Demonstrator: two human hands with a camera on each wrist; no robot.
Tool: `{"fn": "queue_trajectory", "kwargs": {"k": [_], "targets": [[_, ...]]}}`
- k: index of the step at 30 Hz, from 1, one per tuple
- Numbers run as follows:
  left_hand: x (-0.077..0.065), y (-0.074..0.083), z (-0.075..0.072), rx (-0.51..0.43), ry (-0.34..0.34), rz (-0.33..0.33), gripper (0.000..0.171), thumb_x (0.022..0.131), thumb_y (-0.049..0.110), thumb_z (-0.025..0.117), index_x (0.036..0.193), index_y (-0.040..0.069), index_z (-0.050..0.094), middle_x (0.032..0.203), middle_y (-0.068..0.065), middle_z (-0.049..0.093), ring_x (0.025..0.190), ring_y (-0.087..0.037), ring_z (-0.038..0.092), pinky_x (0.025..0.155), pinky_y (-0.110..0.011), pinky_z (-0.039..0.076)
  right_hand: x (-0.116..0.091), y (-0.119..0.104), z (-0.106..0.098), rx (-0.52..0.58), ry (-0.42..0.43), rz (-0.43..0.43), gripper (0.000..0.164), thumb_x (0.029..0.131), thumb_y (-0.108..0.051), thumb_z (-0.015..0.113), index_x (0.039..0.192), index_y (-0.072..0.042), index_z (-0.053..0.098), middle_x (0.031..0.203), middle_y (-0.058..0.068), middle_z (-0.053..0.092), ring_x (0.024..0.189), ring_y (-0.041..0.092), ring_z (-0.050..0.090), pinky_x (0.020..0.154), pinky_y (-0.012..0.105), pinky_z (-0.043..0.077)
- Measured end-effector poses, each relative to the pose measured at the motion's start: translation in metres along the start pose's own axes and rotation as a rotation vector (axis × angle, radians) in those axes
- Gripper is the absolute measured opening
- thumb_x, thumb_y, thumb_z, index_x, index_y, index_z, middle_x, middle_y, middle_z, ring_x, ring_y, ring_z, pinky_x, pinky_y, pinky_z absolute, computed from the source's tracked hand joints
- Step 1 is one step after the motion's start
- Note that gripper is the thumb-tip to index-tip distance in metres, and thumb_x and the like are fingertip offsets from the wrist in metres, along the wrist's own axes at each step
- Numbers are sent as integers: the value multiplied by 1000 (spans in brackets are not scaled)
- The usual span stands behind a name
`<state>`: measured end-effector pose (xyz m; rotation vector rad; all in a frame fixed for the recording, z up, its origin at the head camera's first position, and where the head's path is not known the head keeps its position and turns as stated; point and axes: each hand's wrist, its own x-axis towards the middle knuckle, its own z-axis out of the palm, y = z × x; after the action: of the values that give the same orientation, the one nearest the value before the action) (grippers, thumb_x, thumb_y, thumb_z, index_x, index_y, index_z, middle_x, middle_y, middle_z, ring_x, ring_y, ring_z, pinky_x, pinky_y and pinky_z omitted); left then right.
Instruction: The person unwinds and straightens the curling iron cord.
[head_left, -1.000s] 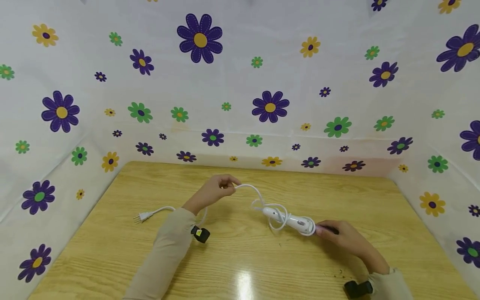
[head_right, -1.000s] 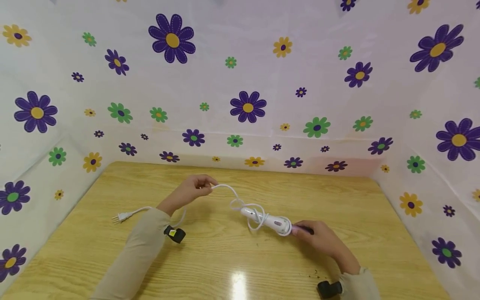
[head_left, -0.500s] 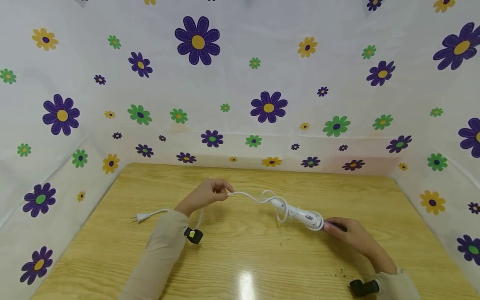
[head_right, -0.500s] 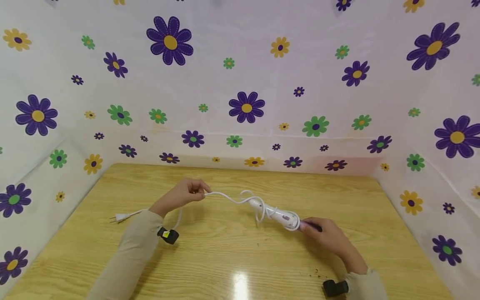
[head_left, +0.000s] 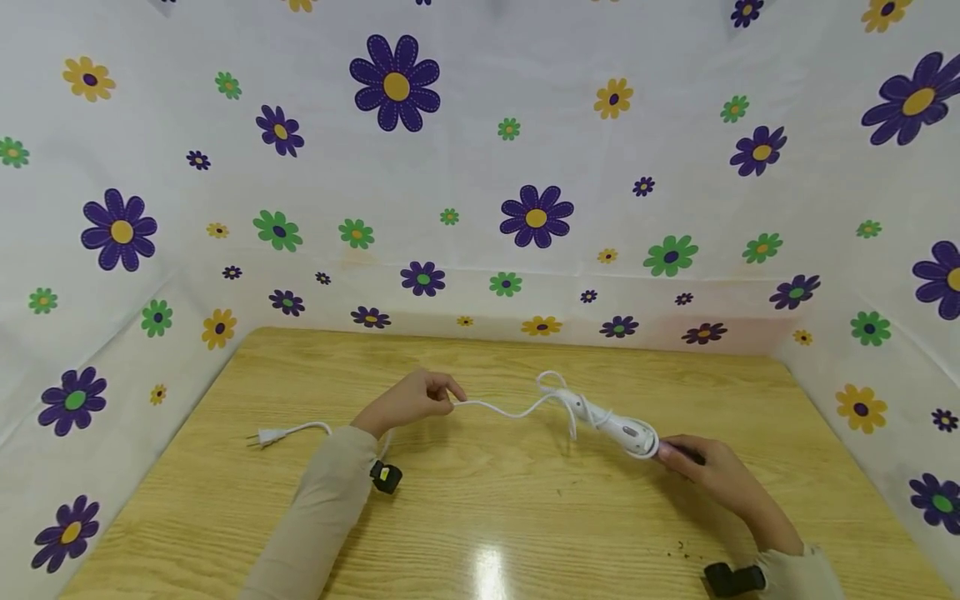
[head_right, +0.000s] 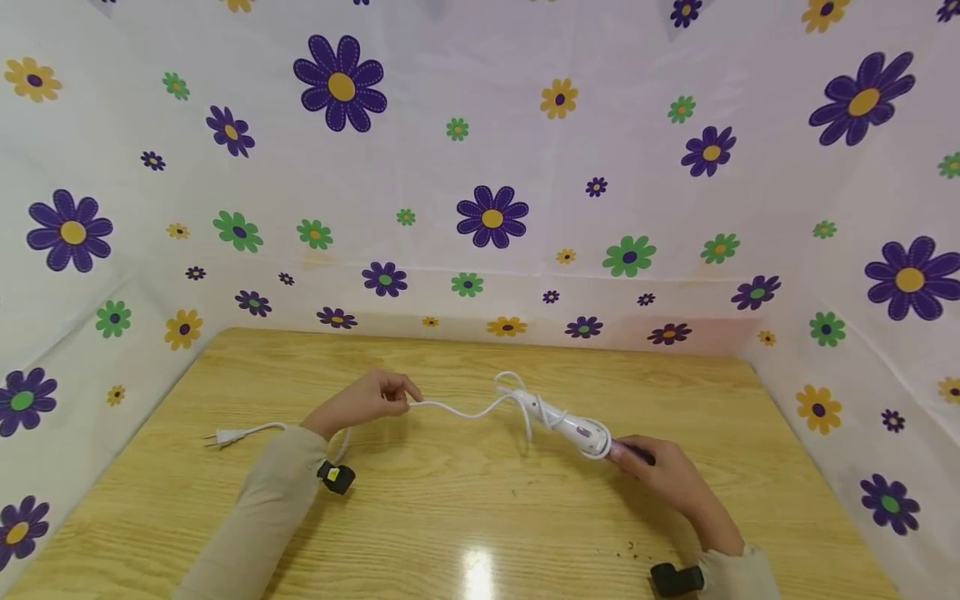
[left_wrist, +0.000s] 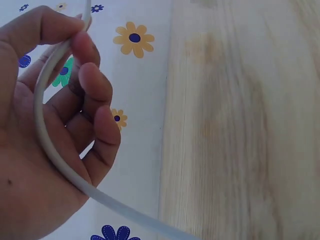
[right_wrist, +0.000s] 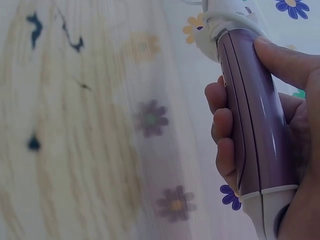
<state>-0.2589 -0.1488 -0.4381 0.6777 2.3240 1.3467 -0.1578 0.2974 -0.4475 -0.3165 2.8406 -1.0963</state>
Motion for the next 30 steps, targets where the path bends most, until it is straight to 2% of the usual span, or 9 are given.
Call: {"fn": "queue_trajectory", "kwargs": {"k": [7, 19, 22, 25, 27, 30], "targets": [[3, -8, 1, 41, -9, -39, 21, 90, 7, 61, 108, 8, 70, 76, 0, 60, 66, -13, 43, 60, -26, 37, -3, 3, -4, 50, -2, 23, 36, 98, -21, 56, 119, 8, 62, 87, 6, 65, 70, 3, 53, 58, 25, 48], [4, -17, 11, 46, -34, -86, 21, 91, 6, 60, 109, 7, 71, 79, -6, 62, 65, -12, 43, 61, -26, 36, -10, 4, -10, 60, -26, 52, 41, 99, -23, 54, 121, 10, 59, 91, 10, 67, 73, 4, 58, 62, 26, 51], [4, -17, 12, 76, -33, -100, 21, 91, 6, 60, 109, 8, 71, 81, -7, 64, 65, -12, 44, 60, -25, 37, -11, 5, -12, 73, -37, 70, 42, 100, -25, 53, 122, 11, 58, 94, 12, 68, 76, 4, 60, 64, 26, 52], [5, -16, 11, 130, -19, -103, 24, 90, 6, 62, 113, 11, 70, 88, -5, 66, 73, -11, 53, 66, -26, 44, -10, 6, -14, 80, -45, 71, 42, 100, -26, 52, 123, 10, 58, 96, 13, 68, 77, 4, 61, 65, 27, 53], [7, -13, 11, 164, -11, -105, 28, 90, 8, 63, 117, 13, 69, 96, -4, 68, 86, -13, 59, 76, -29, 48, -10, 6, -15, 83, -46, 65, 42, 100, -25, 52, 122, 10, 58, 96, 14, 68, 77, 4, 61, 65, 27, 53], [10, -9, 12, 191, 4, -112, 33, 89, 13, 66, 122, 17, 66, 108, -4, 68, 103, -19, 61, 85, -35, 51, -9, 6, -16, 88, -46, 54, 42, 100, -25, 52, 123, 10, 58, 96, 15, 68, 77, 4, 61, 65, 27, 53]]}}
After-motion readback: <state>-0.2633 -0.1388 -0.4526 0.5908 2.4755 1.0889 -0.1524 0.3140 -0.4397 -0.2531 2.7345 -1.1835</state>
